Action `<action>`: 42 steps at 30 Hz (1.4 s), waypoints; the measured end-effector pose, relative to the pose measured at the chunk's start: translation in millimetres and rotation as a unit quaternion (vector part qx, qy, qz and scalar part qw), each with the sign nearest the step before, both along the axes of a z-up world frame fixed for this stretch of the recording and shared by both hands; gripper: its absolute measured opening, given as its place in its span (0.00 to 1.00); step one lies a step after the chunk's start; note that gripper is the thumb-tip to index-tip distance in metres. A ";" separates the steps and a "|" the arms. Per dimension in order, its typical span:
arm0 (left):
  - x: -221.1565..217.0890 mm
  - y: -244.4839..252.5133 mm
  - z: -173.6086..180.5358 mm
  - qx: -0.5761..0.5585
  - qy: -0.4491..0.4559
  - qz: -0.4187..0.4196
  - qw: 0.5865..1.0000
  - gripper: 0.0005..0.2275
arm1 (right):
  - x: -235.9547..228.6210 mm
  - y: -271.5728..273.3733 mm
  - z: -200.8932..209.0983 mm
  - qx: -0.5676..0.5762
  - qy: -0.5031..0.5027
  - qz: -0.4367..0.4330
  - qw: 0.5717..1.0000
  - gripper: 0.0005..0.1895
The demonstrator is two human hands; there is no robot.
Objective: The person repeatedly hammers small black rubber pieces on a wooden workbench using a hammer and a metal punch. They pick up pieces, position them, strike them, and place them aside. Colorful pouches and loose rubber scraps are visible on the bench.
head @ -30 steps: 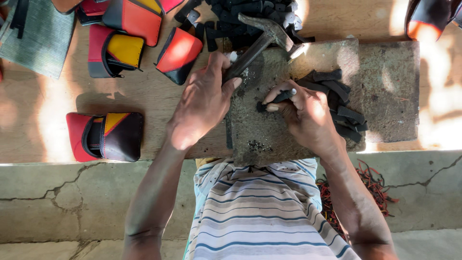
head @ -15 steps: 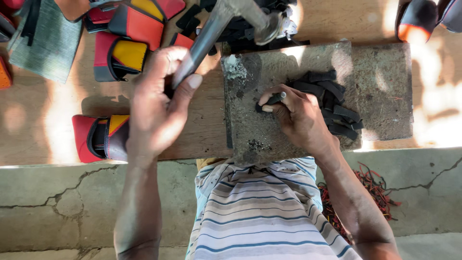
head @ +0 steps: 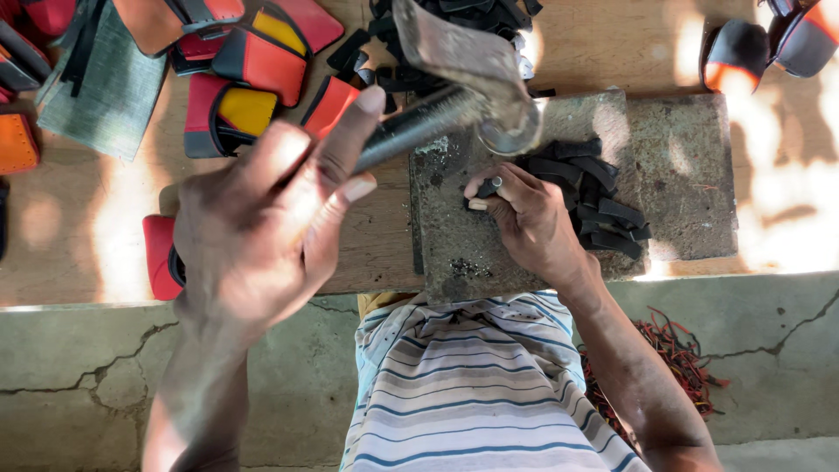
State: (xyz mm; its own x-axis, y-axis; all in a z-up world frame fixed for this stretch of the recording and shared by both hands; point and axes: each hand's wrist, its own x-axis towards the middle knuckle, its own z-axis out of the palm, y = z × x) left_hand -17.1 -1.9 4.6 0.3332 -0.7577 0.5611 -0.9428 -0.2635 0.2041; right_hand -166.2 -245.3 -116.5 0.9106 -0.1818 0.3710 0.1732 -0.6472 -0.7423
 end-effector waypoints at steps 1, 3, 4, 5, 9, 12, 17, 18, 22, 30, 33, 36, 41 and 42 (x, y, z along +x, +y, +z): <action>-1.9 -2.2 1.1 0.001 0.000 -0.006 1.000 0.21 | 0.3 -0.5 -1.5 0.001 -0.008 0.003 1.000 0.10; -3.2 -13.6 -1.9 0.034 0.016 -0.014 0.999 0.18 | -1.0 -1.1 -2.3 -0.010 0.031 -0.014 0.999 0.13; -2.5 -17.8 -3.4 0.051 0.025 -0.018 0.998 0.17 | -1.6 -0.6 -2.0 -0.015 0.051 -0.022 0.998 0.14; -0.4 -19.2 -4.1 0.087 0.079 0.016 0.993 0.15 | -2.2 -0.2 -1.2 -0.014 0.041 -0.018 0.999 0.14; 13.0 -10.0 -3.5 0.034 0.145 0.047 0.988 0.12 | 1.0 -0.5 2.1 -0.011 -0.017 0.008 1.000 0.12; 16.6 1.5 -4.6 -0.157 0.083 -0.022 0.984 0.12 | 0.8 -1.5 0.4 0.005 -0.008 0.009 1.000 0.12; 12.0 -15.5 -2.2 0.072 0.074 0.025 0.994 0.14 | 1.2 0.8 -1.1 -0.019 0.007 -0.002 1.000 0.18; 9.2 -15.1 2.5 0.093 0.079 0.038 0.992 0.14 | 1.6 2.7 -1.5 -0.018 -0.012 0.012 1.000 0.18; 11.1 -7.2 20.0 0.009 0.050 0.013 0.999 0.15 | -3.1 0.8 1.7 0.014 0.033 -0.005 0.999 0.19; 18.5 -28.8 -50.1 0.080 0.138 0.002 0.987 0.17 | 0.4 0.7 7.2 -0.008 0.014 -0.017 1.000 0.13; 9.0 -62.7 -63.6 -0.002 0.245 -0.036 0.969 0.17 | -5.6 -5.5 8.3 -0.003 -0.012 -0.018 1.000 0.13; 3.4 -86.3 -79.5 0.033 0.436 0.024 0.899 0.15 | -5.2 -2.7 4.6 0.033 -0.039 -0.024 0.998 0.11; 10.1 -98.8 -115.3 0.137 0.333 0.035 0.932 0.08 | -21.1 -1.3 2.4 0.024 -0.080 -0.089 0.992 0.08; 10.3 -99.2 -117.5 0.143 0.276 0.045 0.949 0.08 | -26.3 -2.0 3.6 0.057 -0.082 -0.094 0.991 0.05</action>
